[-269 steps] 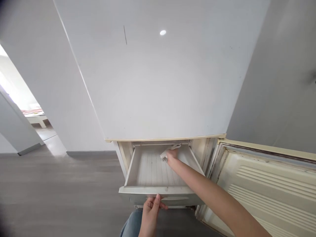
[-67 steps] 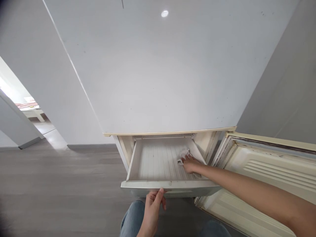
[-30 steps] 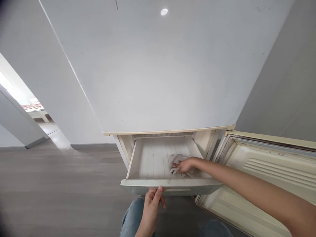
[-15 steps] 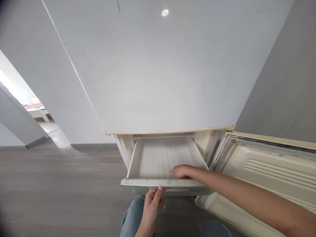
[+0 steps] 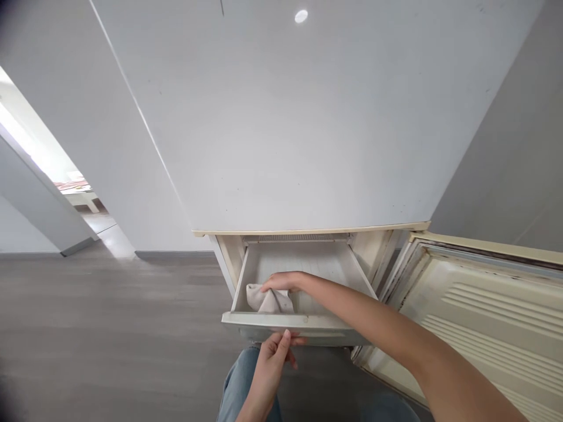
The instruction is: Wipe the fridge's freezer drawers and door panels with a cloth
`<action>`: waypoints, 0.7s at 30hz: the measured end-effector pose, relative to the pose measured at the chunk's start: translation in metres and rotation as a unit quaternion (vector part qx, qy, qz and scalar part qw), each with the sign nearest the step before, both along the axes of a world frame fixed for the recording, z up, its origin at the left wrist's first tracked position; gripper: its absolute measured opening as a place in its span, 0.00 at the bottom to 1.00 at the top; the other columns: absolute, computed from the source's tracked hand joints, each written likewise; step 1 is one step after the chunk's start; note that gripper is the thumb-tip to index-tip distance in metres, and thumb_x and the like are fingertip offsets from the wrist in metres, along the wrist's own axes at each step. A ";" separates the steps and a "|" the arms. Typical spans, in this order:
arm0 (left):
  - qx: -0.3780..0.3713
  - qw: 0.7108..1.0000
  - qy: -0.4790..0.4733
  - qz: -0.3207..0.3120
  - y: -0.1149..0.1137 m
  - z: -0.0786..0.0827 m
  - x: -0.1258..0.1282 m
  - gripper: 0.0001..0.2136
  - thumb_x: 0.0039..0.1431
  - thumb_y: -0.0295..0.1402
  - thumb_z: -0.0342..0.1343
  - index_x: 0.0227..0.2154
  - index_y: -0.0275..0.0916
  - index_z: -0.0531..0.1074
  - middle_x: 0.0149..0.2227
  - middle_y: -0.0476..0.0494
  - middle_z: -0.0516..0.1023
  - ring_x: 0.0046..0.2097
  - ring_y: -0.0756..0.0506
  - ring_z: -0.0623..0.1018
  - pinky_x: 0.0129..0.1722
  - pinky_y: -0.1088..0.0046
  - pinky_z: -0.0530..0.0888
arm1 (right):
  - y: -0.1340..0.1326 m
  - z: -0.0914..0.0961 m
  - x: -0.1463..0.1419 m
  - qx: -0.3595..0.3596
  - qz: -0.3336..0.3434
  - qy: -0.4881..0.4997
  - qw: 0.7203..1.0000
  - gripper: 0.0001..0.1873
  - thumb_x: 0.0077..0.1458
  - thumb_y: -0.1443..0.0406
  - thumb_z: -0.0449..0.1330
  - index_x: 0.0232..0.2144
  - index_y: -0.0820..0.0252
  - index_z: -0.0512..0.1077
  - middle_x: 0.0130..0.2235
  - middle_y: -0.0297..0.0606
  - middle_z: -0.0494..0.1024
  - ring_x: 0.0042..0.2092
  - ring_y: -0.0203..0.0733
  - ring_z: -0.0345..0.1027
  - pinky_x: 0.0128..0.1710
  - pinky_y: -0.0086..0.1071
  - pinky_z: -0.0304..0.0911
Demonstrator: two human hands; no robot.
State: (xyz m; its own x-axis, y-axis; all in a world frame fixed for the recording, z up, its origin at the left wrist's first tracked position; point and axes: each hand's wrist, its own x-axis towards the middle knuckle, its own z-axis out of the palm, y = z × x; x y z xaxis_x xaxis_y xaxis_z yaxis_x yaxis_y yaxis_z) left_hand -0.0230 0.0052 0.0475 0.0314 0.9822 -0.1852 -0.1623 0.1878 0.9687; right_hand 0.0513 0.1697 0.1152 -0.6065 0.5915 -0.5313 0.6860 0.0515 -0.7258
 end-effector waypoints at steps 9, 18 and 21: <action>0.036 0.996 0.054 0.057 0.004 -0.005 -0.008 0.25 0.53 0.55 0.47 0.26 0.35 0.76 0.30 0.41 0.83 0.21 0.50 0.71 0.35 0.69 0.70 | -0.021 -0.039 -0.047 -0.067 0.086 -0.041 0.993 0.14 0.51 0.57 0.55 0.27 0.63 0.73 0.33 0.42 0.76 0.37 0.48 0.71 0.33 0.35 0.67; 0.039 0.995 0.053 0.075 0.004 -0.006 -0.004 0.27 0.52 0.56 0.47 0.24 0.35 0.76 0.21 0.43 0.79 0.22 0.48 0.71 0.34 0.69 0.70 | -0.029 -0.028 0.029 -0.208 0.014 -0.044 0.977 0.16 0.51 0.56 0.55 0.25 0.63 0.74 0.26 0.39 0.76 0.33 0.43 0.71 0.32 0.32 0.67; 0.040 0.995 0.046 0.078 0.005 -0.006 -0.003 0.27 0.51 0.57 0.47 0.26 0.34 0.76 0.25 0.41 0.81 0.22 0.49 0.70 0.32 0.69 0.70 | -0.032 -0.026 0.069 -0.195 -0.045 -0.064 0.978 0.14 0.49 0.58 0.56 0.24 0.63 0.74 0.25 0.39 0.75 0.33 0.44 0.72 0.33 0.32 0.67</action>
State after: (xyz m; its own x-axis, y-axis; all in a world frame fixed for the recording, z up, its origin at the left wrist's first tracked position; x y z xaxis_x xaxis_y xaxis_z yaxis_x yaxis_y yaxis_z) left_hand -0.0257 0.0098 0.0420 -0.1357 0.9856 -0.1012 -0.0933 0.0889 0.9917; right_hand 0.1200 0.1380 0.0887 -0.4751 0.3777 -0.7948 0.7613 -0.2765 -0.5865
